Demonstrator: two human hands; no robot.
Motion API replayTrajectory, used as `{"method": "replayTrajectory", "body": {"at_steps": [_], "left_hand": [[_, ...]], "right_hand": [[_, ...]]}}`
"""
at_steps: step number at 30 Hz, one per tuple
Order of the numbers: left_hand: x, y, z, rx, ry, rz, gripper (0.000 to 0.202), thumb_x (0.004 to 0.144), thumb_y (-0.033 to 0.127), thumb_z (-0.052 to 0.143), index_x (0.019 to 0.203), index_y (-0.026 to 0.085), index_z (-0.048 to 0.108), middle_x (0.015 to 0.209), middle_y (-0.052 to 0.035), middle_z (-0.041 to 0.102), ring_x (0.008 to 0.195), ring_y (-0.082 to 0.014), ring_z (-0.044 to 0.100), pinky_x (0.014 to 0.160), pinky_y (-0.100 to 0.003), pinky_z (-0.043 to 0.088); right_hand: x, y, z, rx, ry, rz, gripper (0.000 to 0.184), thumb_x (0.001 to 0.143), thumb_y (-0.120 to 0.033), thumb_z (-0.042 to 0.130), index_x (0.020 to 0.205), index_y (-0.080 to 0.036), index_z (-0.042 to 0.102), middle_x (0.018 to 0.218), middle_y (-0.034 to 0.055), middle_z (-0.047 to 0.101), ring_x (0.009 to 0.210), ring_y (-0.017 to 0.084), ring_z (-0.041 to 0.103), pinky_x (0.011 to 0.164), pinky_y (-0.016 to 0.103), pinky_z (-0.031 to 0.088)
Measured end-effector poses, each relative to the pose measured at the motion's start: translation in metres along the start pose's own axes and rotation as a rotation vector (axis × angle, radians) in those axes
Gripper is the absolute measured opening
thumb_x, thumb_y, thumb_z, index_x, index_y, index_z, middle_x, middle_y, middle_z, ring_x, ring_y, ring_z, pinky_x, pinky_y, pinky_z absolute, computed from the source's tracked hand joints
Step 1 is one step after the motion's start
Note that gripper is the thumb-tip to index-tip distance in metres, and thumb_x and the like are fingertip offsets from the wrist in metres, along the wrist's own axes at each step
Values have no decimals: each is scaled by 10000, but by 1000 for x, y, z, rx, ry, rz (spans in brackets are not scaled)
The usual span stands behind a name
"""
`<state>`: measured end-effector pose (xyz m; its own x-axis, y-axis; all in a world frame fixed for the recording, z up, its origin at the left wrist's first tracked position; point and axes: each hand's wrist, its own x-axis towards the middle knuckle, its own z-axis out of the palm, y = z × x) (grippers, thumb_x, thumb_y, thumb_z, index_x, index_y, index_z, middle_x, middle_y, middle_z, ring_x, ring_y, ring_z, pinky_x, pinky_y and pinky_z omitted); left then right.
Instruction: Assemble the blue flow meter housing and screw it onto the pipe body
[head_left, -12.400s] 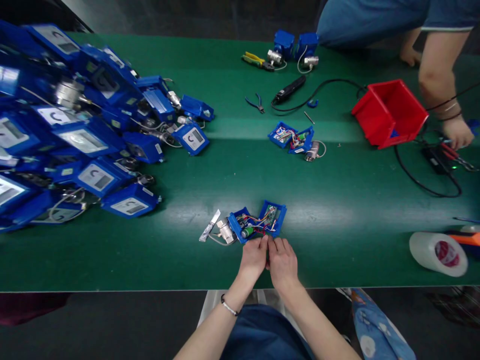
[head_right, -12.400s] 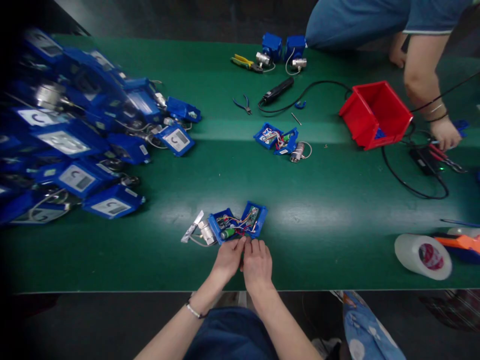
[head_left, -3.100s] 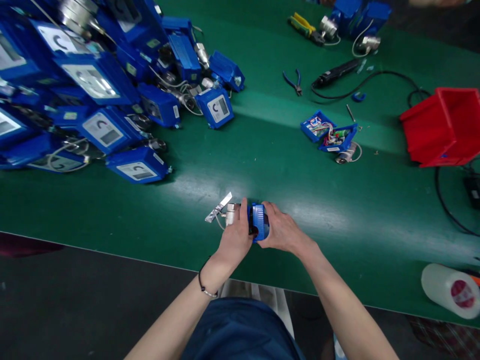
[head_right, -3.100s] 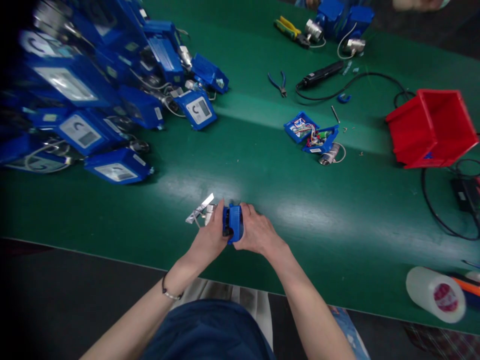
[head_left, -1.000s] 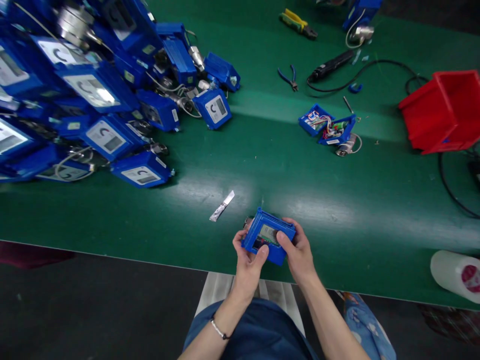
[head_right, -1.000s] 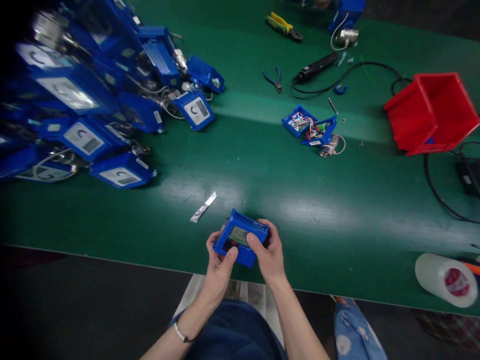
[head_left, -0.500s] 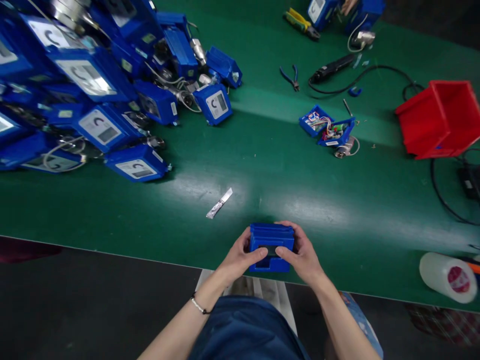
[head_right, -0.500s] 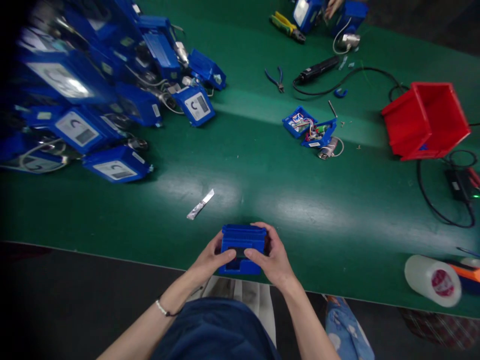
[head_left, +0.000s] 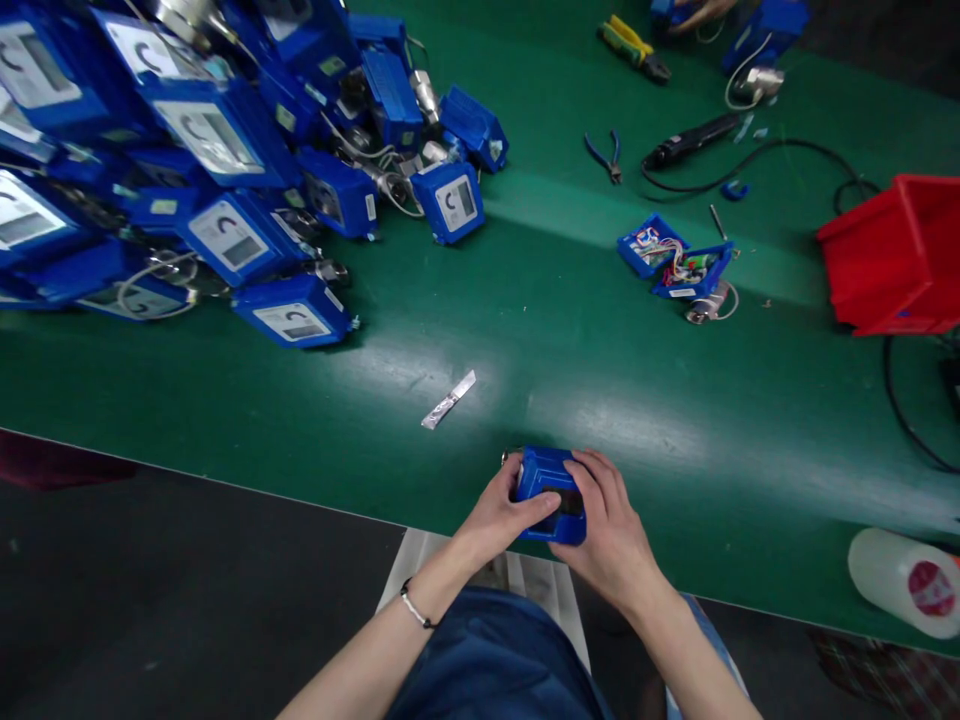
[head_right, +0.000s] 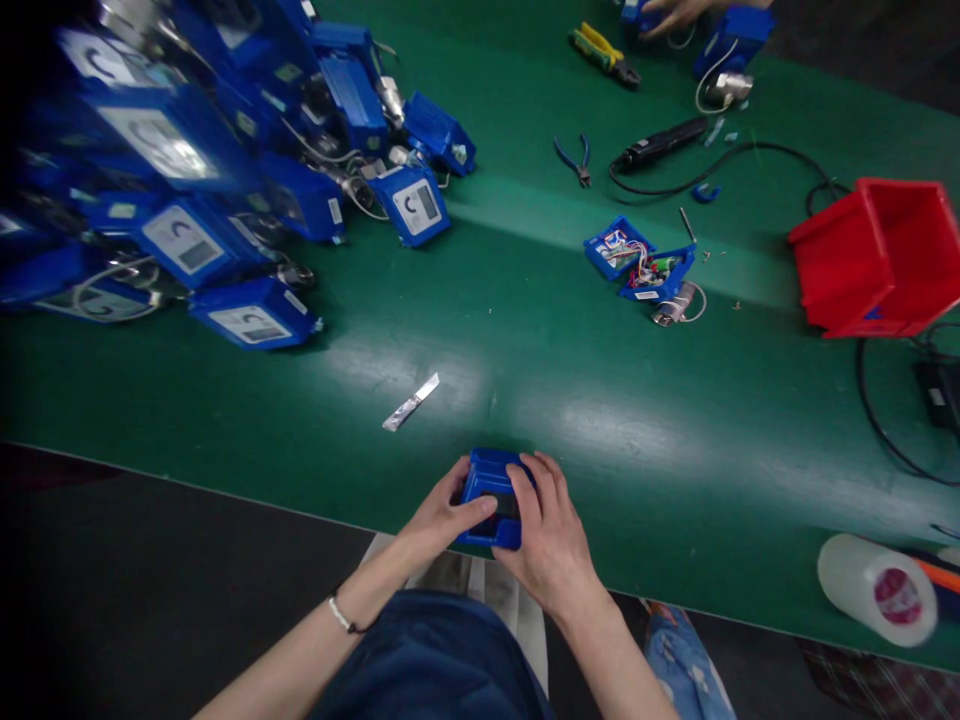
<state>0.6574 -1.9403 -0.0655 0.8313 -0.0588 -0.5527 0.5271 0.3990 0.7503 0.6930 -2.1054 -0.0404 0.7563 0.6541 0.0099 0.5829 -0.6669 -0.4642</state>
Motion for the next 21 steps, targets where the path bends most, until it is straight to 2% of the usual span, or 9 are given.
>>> {"method": "replayTrajectory", "body": {"at_steps": [8,11,14,21], "left_hand": [[-2,-3,1,-83,17,-11,573,607,385,796,1067,172,528,947,-37,640,854,-201,585,793,-313,448],[-2,-1,0,-65,-17,-5,569,620,369,791,1084,169,528,975,-48,639,883,-204,581,810,-314,446],[-1,1,-1,-37,-39,18,542,647,377,771,1087,165,535,993,-54,637,899,-207,577,814,-314,449],[2,-4,-3,-20,-6,13,527,660,403,761,1068,156,538,952,-55,639,850,-198,572,780,-314,451]], "right_hand": [[-3,1,-3,-42,-55,-10,775,665,-159,640,1359,-155,296,1377,177,388,1336,340,288,1029,561,420],[-2,1,-4,-36,-65,-24,782,659,-155,643,1360,-160,295,1398,177,373,1356,354,248,1022,584,409],[1,0,-5,-28,-65,-14,766,655,-177,649,1346,-167,318,1383,166,399,1344,355,266,1023,593,399],[1,-5,-5,-45,-53,23,704,694,-206,626,1332,-136,337,1368,163,413,1327,330,296,1054,541,389]]}}
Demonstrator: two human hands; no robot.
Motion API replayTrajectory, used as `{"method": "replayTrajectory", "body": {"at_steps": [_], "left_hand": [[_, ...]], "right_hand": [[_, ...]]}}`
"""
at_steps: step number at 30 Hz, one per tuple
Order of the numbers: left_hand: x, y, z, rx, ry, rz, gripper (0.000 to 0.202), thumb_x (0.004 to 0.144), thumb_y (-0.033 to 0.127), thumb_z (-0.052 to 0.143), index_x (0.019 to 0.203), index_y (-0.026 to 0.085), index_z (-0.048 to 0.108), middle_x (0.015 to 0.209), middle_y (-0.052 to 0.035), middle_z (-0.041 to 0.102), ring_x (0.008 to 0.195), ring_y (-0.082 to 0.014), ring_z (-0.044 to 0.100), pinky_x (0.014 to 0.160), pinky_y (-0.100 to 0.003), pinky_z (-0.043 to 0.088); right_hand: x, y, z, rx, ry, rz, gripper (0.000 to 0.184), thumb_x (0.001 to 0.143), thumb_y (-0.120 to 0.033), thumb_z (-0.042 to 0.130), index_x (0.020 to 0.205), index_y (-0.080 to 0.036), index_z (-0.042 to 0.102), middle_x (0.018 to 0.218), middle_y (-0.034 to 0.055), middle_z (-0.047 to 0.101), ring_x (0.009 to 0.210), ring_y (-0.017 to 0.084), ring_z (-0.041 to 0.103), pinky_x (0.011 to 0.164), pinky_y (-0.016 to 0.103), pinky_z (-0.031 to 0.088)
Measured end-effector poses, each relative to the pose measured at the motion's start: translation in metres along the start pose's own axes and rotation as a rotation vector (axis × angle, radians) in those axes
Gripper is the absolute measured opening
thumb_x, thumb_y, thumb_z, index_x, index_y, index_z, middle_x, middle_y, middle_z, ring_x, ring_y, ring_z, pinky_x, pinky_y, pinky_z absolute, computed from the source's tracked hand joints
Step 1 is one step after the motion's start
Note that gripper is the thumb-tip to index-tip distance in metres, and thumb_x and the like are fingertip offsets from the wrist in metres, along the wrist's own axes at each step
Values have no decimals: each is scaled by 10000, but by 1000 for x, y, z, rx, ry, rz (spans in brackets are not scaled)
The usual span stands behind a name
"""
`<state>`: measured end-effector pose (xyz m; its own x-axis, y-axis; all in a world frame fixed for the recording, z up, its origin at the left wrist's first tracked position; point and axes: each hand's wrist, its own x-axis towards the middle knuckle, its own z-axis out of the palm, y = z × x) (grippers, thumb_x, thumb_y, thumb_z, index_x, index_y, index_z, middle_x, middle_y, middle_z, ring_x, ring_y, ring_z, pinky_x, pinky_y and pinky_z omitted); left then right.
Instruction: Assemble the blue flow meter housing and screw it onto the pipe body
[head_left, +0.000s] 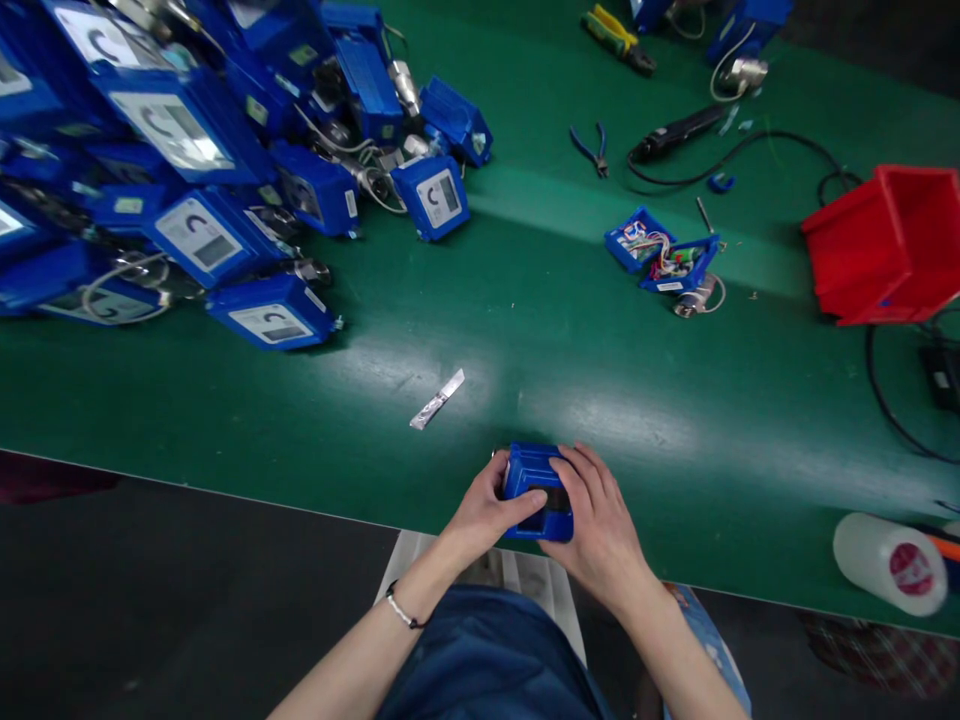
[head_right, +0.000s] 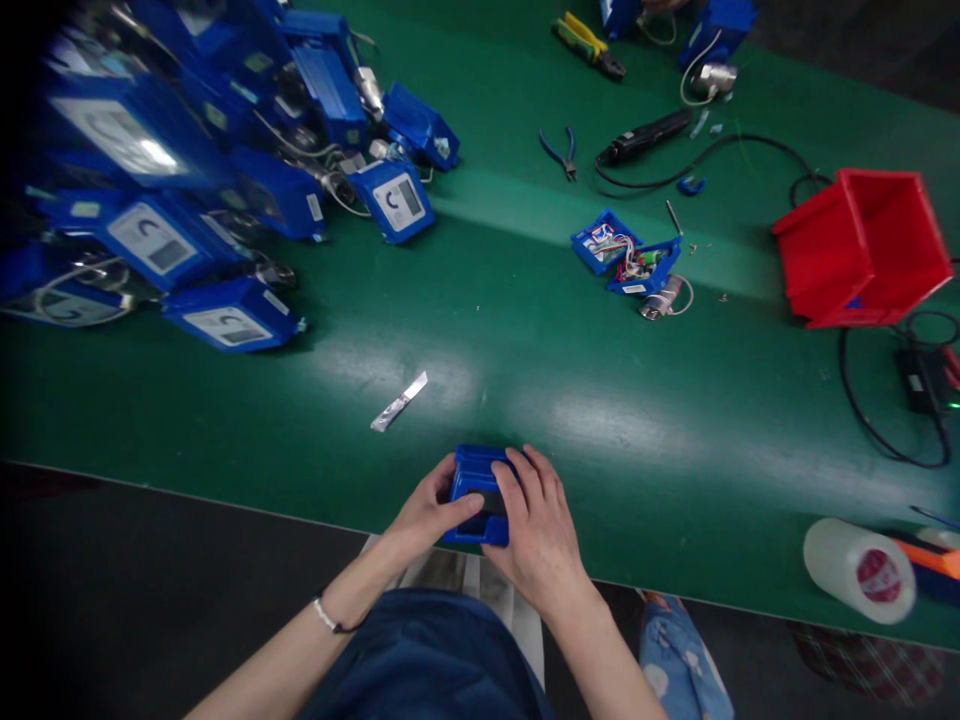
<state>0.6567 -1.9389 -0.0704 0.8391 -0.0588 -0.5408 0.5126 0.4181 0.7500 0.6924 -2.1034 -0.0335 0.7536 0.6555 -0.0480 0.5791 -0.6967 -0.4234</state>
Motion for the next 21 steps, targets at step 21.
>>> {"method": "replayTrajectory", "body": {"at_steps": [21], "left_hand": [[-8,-4,3,39,31,23,531,713,439,724,1121,168,516,1030,-60,654,941,-217,600,835,-303,465]], "right_hand": [[0,-6,26,1090,237,820,596,907,-592,227,1230,-185,519,1189,81,635,1125,220,569,986,384,450]]}}
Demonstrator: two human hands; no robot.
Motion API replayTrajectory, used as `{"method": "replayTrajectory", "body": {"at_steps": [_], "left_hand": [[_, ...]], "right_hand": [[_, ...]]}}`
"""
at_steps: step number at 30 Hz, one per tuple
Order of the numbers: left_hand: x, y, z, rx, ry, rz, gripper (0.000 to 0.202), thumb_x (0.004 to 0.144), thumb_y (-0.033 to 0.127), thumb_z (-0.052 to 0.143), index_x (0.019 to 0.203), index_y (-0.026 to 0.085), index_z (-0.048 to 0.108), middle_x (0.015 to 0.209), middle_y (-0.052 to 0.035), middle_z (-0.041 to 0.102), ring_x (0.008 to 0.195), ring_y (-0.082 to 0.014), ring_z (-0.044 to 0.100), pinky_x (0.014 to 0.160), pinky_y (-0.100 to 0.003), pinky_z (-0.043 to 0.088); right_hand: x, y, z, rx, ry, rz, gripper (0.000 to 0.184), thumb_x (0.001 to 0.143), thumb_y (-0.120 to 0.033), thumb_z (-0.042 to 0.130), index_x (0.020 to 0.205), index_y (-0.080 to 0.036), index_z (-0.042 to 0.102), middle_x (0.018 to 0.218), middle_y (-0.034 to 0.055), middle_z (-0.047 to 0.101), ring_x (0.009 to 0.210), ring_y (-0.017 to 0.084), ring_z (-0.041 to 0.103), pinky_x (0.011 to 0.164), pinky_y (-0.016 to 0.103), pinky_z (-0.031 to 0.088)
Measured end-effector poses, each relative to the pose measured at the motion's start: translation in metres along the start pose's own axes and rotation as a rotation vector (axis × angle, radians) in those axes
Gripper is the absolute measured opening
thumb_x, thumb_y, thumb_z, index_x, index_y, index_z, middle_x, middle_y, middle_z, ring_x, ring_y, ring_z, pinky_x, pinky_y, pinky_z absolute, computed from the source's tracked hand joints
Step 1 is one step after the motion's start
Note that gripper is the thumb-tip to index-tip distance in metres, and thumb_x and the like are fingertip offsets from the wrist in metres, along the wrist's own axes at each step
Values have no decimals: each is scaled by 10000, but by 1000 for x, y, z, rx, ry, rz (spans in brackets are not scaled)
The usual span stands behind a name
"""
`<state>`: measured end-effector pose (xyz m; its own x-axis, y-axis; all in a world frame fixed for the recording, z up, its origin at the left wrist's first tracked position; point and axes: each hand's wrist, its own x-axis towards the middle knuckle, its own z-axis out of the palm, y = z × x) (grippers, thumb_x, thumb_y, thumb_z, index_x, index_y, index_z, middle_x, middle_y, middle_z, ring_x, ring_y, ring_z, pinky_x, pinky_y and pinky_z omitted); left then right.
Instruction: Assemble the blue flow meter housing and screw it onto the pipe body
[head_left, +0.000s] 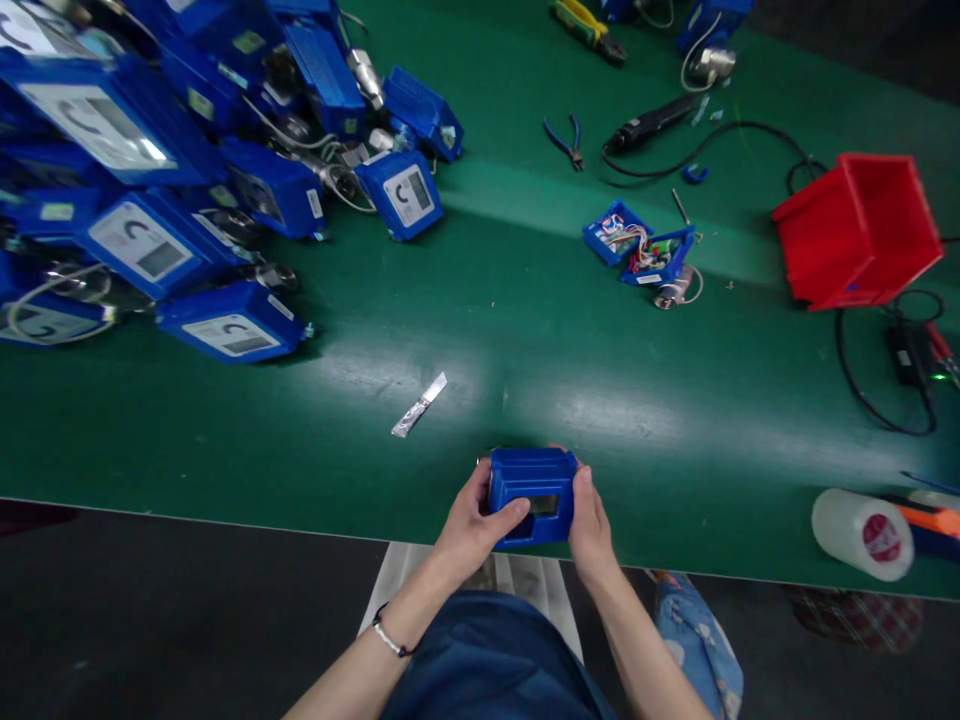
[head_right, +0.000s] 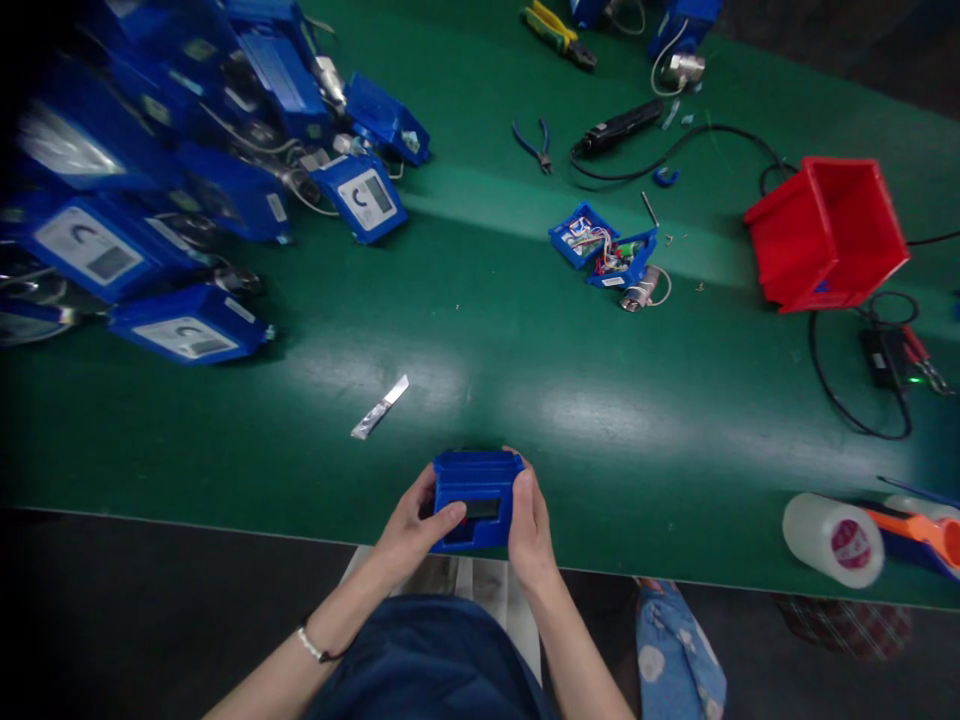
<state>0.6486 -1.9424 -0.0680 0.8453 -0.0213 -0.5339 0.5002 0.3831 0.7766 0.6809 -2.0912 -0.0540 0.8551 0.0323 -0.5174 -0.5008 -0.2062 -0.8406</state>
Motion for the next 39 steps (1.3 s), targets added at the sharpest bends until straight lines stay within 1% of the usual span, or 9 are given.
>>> {"method": "replayTrajectory", "body": {"at_steps": [6,11,16,22,26,31,34,36,39], "left_hand": [[-1,-6,1,3,-11,20,552,706,444,734,1131,170,511,1066,-67,648,978,-219,588,871,-301,457],[0,-9,2,-32,-10,22,575,690,417,756,1143,173,500,1060,-59,644,972,-213,588,866,-301,463],[2,-6,6,-31,15,12,593,646,416,785,1097,148,509,995,-54,650,916,-198,595,832,-286,471],[1,-5,4,-56,-14,-12,599,655,403,779,1124,159,497,1034,-59,645,950,-210,595,859,-310,473],[2,-3,5,-43,21,-25,582,653,410,777,1108,161,515,1009,-56,658,920,-206,603,834,-300,478],[6,6,0,-81,68,-40,469,701,453,733,1033,166,565,893,-32,660,819,-176,602,775,-277,478],[5,17,-5,-173,79,-56,418,733,452,711,1011,168,580,926,-41,666,867,-176,609,821,-280,474],[2,27,-7,-215,82,-70,410,739,454,707,1001,163,585,960,-57,676,898,-188,620,848,-292,478],[-5,42,-6,-237,85,-88,426,744,469,698,1004,150,588,948,-74,693,855,-203,646,831,-324,506]], "right_hand": [[6,5,7,-46,77,-56,661,869,-666,225,1124,-159,564,1049,85,673,1067,225,586,905,349,469],[8,10,3,-37,68,-42,652,874,-659,225,1137,-157,548,1068,90,662,1047,216,588,894,346,466],[11,13,0,-42,69,-58,673,873,-660,225,1158,-152,562,1047,87,675,1072,225,581,927,361,448],[10,14,0,-78,67,-48,697,868,-669,224,1207,-146,538,1066,92,672,1046,219,593,902,350,464],[13,10,-1,-76,45,-10,709,853,-692,223,1198,-162,543,1105,81,664,1048,215,592,902,336,471],[23,1,-1,-61,-45,42,681,822,-712,306,1166,-193,580,1153,71,657,1093,240,575,928,357,468],[24,-1,2,40,-152,55,606,839,-664,364,1185,-215,575,1155,61,659,1069,226,591,973,377,445],[22,-1,4,81,-240,59,579,835,-643,411,1192,-215,571,1129,64,671,1025,226,613,949,388,461],[17,-7,5,91,-330,65,572,822,-622,465,1172,-185,582,1053,81,697,942,233,644,881,391,496]]}}
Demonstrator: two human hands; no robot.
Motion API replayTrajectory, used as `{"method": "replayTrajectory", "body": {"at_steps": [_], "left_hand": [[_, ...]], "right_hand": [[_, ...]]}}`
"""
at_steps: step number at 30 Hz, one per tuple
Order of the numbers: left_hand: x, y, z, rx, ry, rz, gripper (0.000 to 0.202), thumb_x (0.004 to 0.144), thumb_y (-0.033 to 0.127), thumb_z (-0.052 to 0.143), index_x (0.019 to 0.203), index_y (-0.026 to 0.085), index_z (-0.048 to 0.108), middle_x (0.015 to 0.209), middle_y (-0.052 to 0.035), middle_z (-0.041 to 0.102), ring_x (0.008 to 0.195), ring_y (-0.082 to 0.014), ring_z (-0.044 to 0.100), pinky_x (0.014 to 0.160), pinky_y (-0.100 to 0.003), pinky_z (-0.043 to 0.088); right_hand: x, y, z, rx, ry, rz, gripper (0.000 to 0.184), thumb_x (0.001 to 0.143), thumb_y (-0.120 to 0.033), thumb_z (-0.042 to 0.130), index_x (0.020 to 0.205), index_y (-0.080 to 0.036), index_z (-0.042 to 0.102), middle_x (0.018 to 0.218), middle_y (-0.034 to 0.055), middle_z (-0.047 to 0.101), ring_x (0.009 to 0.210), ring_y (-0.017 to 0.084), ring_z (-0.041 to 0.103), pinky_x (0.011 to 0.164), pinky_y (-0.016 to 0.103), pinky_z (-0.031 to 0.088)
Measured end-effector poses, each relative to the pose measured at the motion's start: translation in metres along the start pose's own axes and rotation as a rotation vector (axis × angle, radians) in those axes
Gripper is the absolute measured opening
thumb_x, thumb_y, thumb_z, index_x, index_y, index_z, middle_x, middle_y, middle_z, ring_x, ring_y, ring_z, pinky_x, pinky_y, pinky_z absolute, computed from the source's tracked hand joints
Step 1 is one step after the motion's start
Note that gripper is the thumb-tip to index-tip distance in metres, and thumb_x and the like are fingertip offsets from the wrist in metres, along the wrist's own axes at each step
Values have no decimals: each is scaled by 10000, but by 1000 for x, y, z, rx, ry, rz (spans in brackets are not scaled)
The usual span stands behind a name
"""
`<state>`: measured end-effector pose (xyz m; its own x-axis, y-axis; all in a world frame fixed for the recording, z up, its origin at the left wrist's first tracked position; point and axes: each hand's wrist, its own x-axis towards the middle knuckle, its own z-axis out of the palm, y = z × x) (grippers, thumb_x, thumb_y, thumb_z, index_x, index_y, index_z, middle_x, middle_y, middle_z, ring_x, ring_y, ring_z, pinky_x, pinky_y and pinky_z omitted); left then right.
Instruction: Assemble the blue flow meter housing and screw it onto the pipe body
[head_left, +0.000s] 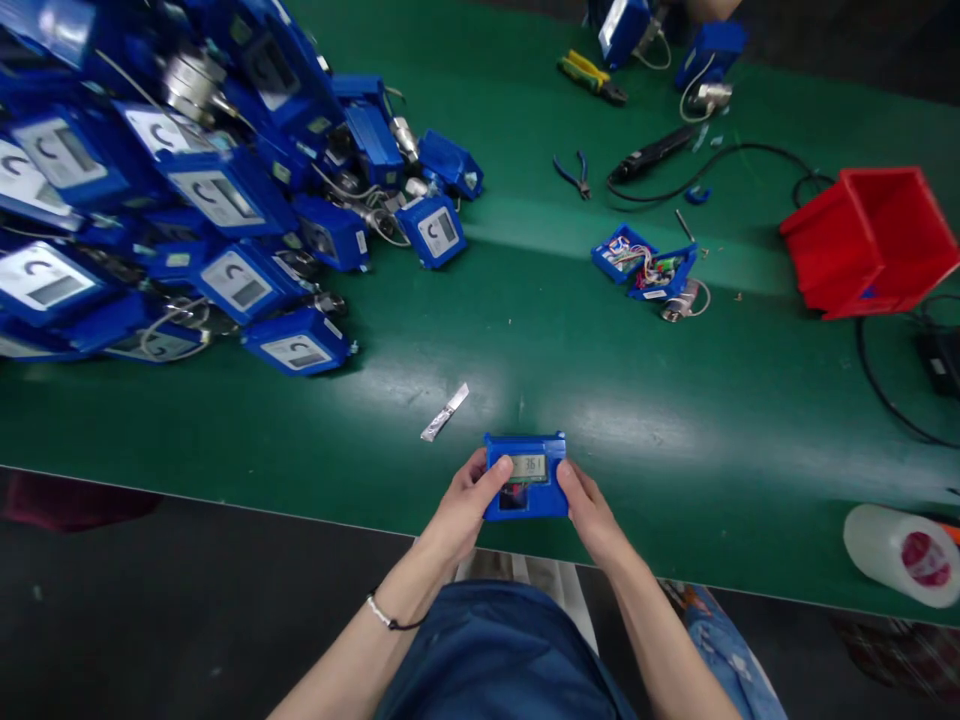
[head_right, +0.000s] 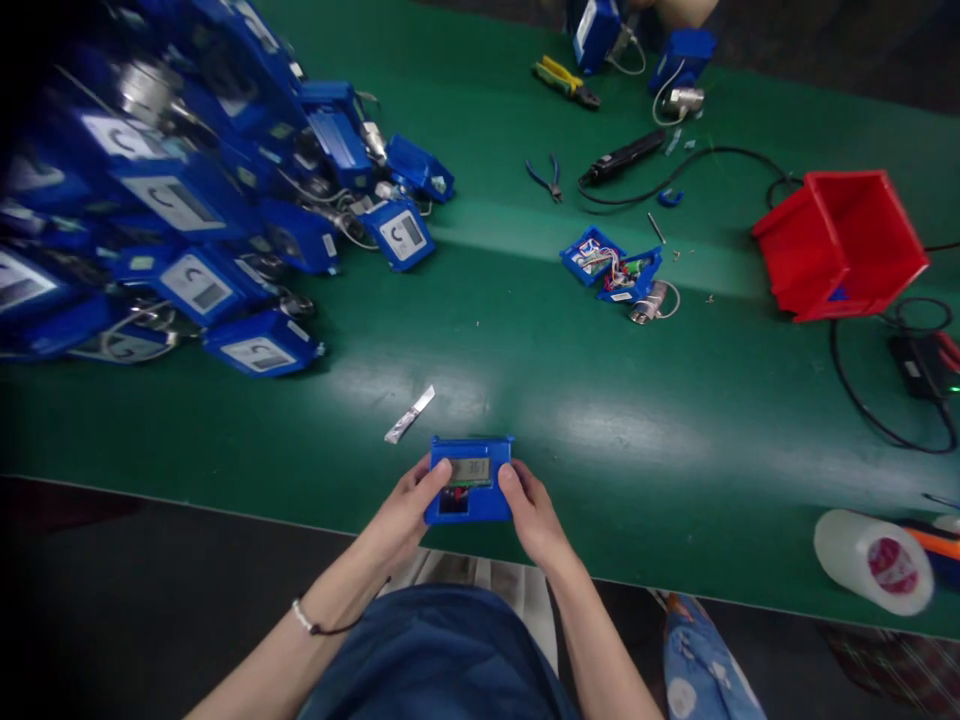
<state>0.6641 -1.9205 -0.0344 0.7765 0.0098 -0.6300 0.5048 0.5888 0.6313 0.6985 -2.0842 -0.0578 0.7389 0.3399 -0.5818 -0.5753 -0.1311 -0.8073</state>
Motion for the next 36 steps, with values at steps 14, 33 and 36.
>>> {"method": "replayTrajectory", "body": {"at_steps": [14,33,36], "left_hand": [[-54,62,37,219,-127,-81,546,774,533,637,1148,141,572,1042,-144,687,874,-241,668,720,-323,540],[-121,109,79,-244,28,-115,540,781,504,603,1174,137,548,931,-134,682,739,-250,684,549,-307,594],[-134,107,85,-239,4,-106,529,777,509,606,1154,139,570,939,-144,691,736,-253,687,534,-301,588]], "right_hand": [[-51,-61,7,45,-11,-143,617,830,-649,419,1009,-112,667,839,102,726,757,208,664,754,346,530],[-134,-157,-32,-1546,129,-1413,365,891,-209,469,1251,-173,516,853,58,656,707,143,576,657,285,471],[-147,-167,-36,-1909,116,-1498,510,879,-121,391,1385,-182,366,937,90,647,730,168,573,654,312,461]]}}
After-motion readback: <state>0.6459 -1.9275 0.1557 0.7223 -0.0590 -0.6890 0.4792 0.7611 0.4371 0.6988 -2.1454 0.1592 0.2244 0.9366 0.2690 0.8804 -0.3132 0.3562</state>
